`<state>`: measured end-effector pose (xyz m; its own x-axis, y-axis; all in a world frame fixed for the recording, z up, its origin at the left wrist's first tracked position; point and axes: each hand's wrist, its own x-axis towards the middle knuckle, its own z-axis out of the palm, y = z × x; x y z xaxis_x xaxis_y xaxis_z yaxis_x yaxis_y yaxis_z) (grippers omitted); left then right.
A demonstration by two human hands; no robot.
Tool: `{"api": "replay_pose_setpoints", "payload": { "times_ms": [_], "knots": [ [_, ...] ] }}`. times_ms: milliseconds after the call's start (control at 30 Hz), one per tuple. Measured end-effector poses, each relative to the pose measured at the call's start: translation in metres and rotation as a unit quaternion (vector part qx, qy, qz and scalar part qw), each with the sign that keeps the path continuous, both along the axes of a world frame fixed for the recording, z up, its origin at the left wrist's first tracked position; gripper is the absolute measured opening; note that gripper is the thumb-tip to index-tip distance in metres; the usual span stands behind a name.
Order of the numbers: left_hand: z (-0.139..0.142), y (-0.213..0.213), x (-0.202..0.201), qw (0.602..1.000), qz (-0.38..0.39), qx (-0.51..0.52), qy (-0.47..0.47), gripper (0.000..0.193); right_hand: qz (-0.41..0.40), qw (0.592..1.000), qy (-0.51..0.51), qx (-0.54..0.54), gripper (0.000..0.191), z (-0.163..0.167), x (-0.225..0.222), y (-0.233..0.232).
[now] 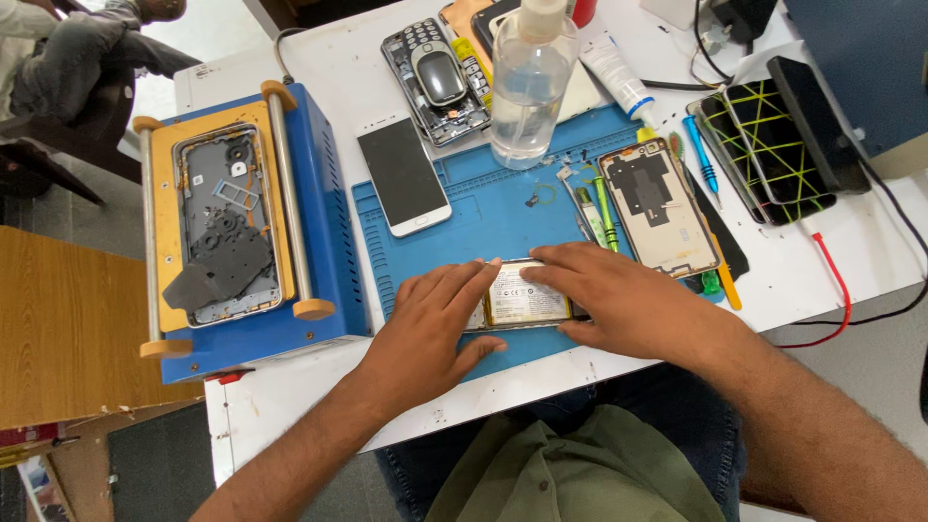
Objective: The person wipes a smartphone screen with a yellow cloth, then opens the phone's back cover and works on the internal components, using a screwdriver on the battery area and prying with a spudger on the repair mat.
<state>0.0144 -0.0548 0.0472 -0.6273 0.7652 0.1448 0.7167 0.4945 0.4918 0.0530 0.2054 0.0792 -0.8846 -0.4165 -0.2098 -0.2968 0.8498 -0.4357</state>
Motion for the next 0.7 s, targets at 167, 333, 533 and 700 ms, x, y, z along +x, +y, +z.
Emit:
{"api": "replay_pose_setpoints", "payload": {
  "times_ms": [167, 333, 533, 700],
  "knots": [
    [-0.011, -0.005, -0.012, 1.0, 0.004, -0.007, 0.009, 0.103, 0.015, 0.999, 0.037, -0.002, 0.073, -0.008, 0.003, 0.001],
    [-0.023, -0.005, -0.005, 0.999, 0.026, -0.015, 0.016, 0.097, -0.039, 0.976, 0.196, -0.086, 0.048, -0.012, 0.019, 0.029],
    [-0.021, -0.009, 0.005, 0.998, 0.029, -0.053, 0.009, 0.096, -0.385, 0.885, 0.219, 0.14, 0.018, -0.017, -0.015, 0.124],
    [-0.014, -0.008, 0.004, 0.998, 0.035, -0.046, -0.009, 0.101, -0.378, 0.875, 0.141, 0.266, 0.019, -0.047, -0.044, 0.144]
  ]
}}
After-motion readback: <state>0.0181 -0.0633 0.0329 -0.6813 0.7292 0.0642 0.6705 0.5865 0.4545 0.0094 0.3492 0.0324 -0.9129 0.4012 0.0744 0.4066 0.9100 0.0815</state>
